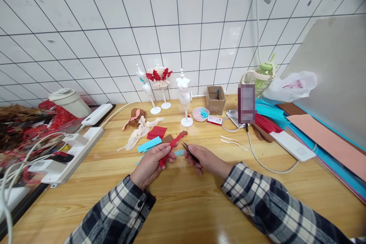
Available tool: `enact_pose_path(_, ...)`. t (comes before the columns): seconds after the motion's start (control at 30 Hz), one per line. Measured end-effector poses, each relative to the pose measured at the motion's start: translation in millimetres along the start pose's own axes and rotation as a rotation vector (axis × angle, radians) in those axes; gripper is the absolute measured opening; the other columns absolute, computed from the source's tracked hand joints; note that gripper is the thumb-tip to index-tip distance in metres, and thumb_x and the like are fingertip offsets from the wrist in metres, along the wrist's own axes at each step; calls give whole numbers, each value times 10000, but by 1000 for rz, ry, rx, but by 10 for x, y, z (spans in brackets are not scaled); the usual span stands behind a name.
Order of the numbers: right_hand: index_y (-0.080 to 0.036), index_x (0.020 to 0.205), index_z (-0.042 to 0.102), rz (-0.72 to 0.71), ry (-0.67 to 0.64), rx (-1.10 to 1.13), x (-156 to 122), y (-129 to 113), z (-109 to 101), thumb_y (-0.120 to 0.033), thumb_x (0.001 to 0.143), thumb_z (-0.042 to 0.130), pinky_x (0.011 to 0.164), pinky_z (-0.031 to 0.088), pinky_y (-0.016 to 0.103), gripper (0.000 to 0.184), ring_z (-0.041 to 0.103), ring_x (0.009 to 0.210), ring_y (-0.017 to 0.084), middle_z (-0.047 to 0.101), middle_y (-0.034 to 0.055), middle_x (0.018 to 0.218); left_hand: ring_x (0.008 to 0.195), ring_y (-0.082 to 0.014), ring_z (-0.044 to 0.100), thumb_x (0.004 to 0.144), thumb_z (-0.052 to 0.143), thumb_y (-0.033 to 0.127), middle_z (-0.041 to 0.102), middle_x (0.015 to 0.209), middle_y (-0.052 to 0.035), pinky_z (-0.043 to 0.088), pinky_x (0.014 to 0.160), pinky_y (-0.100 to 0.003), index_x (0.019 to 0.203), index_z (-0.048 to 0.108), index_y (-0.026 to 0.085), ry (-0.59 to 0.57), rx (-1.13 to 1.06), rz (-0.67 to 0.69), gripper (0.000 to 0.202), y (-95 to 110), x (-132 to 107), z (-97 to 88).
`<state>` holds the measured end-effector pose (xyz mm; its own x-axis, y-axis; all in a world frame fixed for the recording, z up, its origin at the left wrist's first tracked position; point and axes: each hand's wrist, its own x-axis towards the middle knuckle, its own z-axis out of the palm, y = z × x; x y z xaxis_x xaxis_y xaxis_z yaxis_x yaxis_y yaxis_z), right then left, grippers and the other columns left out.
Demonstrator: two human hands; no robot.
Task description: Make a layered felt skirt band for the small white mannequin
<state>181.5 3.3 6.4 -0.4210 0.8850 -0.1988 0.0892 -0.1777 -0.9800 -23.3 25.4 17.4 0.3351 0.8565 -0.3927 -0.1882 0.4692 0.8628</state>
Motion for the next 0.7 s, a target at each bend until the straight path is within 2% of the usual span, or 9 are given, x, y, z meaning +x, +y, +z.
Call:
enact_pose_path(0.07,-190,839,501,33,-26,-50,17,59,72,-590,911,276,361,315,196,465,350,453,88,413,-38,609,578,-86,618,769,709,259,689,727,-54,328,364,-97,960,628,134,-30,32,16,242,-15,-10,32)
enact_pose_path(0.13,-185,805,505,21,18,-123,42,132,108,-586,927,237,406,325,205,498,363,466,88,406,-37,594,582,-90,619,770,710,269,694,738,-56,318,362,-100,988,638,142,-53,52,22,263,-36,-19,66)
enact_pose_path(0.3,-180,769,512,-133,79,-261,89,263,131,-576,945,192,576,365,262,538,435,582,123,457,-10,618,542,-66,576,786,697,300,685,735,-48,293,379,-110,1065,652,150,-101,70,-17,320,-91,-21,102)
enact_pose_path(0.7,-191,767,456,-220,21,-288,109,277,106,-574,948,185,594,348,255,503,403,627,123,455,-7,693,557,-85,584,787,691,341,681,775,-57,268,364,-138,1133,606,147,-144,134,-10,406,-101,-38,128)
